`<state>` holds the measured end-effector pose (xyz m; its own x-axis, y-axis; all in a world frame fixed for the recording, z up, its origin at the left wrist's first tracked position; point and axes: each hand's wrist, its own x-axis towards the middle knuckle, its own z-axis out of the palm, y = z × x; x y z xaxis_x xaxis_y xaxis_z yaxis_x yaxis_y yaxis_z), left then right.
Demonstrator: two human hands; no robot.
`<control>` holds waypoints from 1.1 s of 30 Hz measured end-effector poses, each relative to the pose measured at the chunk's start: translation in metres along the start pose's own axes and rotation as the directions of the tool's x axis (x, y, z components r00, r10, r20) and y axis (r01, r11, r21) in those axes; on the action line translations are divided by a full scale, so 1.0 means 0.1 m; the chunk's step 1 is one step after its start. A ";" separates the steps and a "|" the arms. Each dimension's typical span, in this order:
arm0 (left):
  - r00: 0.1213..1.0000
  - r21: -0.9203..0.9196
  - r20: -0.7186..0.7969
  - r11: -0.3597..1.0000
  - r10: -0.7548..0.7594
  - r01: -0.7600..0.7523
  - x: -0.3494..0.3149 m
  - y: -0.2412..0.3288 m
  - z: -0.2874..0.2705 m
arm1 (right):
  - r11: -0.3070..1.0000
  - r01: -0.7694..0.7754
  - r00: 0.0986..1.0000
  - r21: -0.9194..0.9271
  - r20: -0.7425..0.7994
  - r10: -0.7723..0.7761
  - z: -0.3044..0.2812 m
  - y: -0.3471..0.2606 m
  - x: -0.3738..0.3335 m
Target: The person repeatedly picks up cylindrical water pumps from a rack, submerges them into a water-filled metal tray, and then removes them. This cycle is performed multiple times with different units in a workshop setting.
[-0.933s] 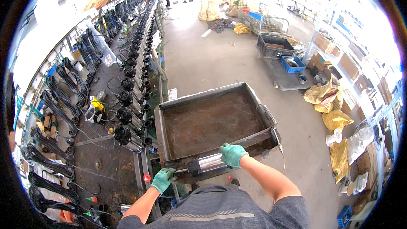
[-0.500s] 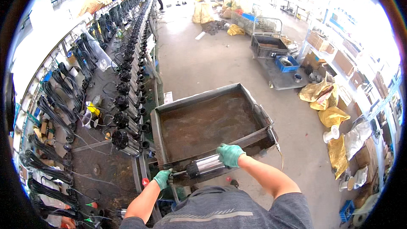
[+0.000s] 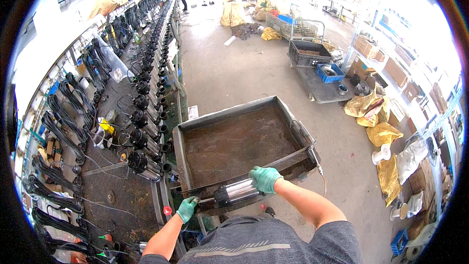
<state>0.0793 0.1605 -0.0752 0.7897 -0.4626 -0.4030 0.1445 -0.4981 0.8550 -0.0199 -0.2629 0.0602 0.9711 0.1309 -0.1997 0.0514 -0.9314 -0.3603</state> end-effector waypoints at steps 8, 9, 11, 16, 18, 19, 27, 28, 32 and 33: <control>0.999 -0.165 -0.051 0.986 -0.011 0.003 0.00 -0.17 0.07 | 1.000 0.022 0.999 -0.014 -0.032 -0.022 0.07 0.05 0.00; 0.997 -0.186 -0.057 0.982 -0.057 0.045 0.02 -0.15 0.09 | 1.000 0.021 0.999 -0.016 -0.032 -0.022 0.06 0.04 0.00; 0.965 -0.266 -0.031 0.933 -0.261 0.244 0.12 -0.21 0.12 | 0.999 0.022 1.000 -0.027 -0.020 -0.023 0.06 0.04 0.02; 0.895 -0.429 0.039 0.802 -0.444 0.416 0.01 0.16 0.12 | 1.000 0.007 1.000 -0.009 0.001 -0.007 0.06 0.07 0.01; 0.980 -0.190 -0.094 0.970 -0.174 0.154 -0.14 0.24 0.15 | 1.000 -0.003 1.000 -0.002 -0.003 0.003 0.07 0.06 0.00; 0.984 0.122 -0.163 0.991 0.071 -0.051 -0.22 0.26 0.14 | 1.000 -0.011 1.000 0.000 -0.008 0.011 0.09 0.05 -0.01; 0.957 0.203 0.006 0.937 0.290 -0.285 -0.24 0.25 -0.06 | 1.000 -0.015 1.000 -0.024 0.001 0.015 0.05 0.03 0.01; 0.997 0.077 0.007 0.994 0.082 -0.082 -0.17 0.15 -0.08 | 1.000 -0.007 1.000 -0.028 0.005 0.008 0.04 0.00 0.03; 0.839 -0.419 0.208 0.729 -0.503 0.542 0.10 0.40 0.01 | 1.000 0.000 1.000 -0.014 -0.030 0.000 0.08 0.07 -0.01; 0.859 -0.400 0.133 0.766 -0.495 0.504 0.09 0.35 0.04 | 1.000 0.014 0.999 -0.010 -0.043 -0.014 0.12 0.10 0.00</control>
<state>0.0893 0.1358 -0.0507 0.5270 -0.2485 -0.8127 0.7468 -0.3210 0.5824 -0.0220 -0.2681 0.0458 0.9795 0.1290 -0.1549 0.0669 -0.9329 -0.3538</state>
